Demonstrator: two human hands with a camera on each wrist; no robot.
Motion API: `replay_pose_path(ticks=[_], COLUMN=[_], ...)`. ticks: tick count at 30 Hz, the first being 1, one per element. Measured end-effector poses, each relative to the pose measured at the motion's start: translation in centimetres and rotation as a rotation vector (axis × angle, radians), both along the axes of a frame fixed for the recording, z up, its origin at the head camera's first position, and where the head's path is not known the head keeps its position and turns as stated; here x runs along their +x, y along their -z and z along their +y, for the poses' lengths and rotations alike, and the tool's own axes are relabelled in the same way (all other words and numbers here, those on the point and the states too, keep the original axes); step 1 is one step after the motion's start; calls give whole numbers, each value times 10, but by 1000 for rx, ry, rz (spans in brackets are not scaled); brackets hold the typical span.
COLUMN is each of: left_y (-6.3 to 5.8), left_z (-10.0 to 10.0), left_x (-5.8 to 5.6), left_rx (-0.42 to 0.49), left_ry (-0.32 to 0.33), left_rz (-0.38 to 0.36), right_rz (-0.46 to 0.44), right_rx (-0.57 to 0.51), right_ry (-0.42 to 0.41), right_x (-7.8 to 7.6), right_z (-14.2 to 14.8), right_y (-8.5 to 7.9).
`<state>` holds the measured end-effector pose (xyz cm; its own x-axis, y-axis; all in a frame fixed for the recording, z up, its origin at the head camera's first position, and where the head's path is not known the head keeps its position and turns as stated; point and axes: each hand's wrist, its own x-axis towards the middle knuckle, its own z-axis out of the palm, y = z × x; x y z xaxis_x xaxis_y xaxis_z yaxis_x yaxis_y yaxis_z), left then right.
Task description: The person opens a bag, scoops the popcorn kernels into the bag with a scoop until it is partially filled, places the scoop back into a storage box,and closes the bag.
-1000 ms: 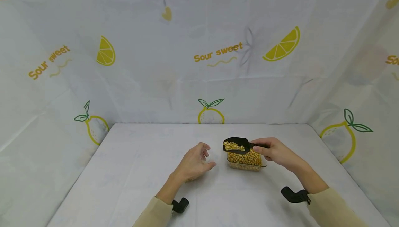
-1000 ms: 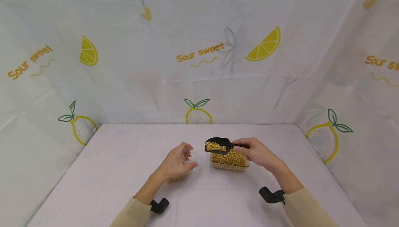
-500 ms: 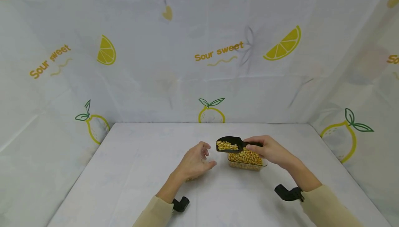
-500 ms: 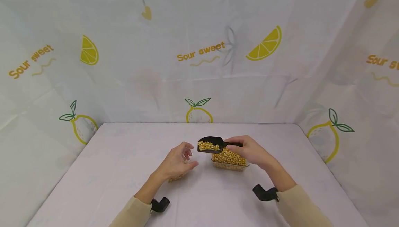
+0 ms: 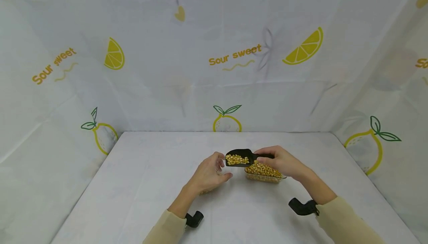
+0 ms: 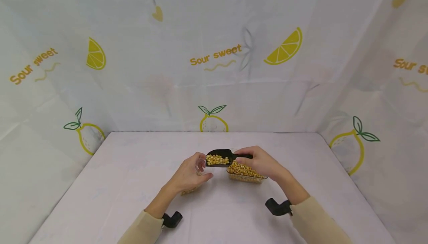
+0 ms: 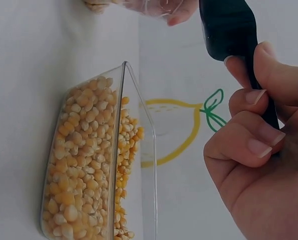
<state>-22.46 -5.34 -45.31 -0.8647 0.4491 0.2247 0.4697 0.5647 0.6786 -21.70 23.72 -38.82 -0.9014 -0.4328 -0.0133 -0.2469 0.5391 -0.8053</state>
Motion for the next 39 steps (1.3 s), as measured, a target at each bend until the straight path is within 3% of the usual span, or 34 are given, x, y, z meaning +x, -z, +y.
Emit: replay_pose_path(ticks=[24,39], left_y=[-4,-3], left_z=[1,1], left_x=[2,2], left_rx=[-11,-14], left_ry=[-7,-6], left_rz=[22,52], right_rz=[-12,112], right_rx=[26,86], right_ry=[-26,-89], right_x=[-1,0], right_z=[-15,-24], right_y=[4,-2])
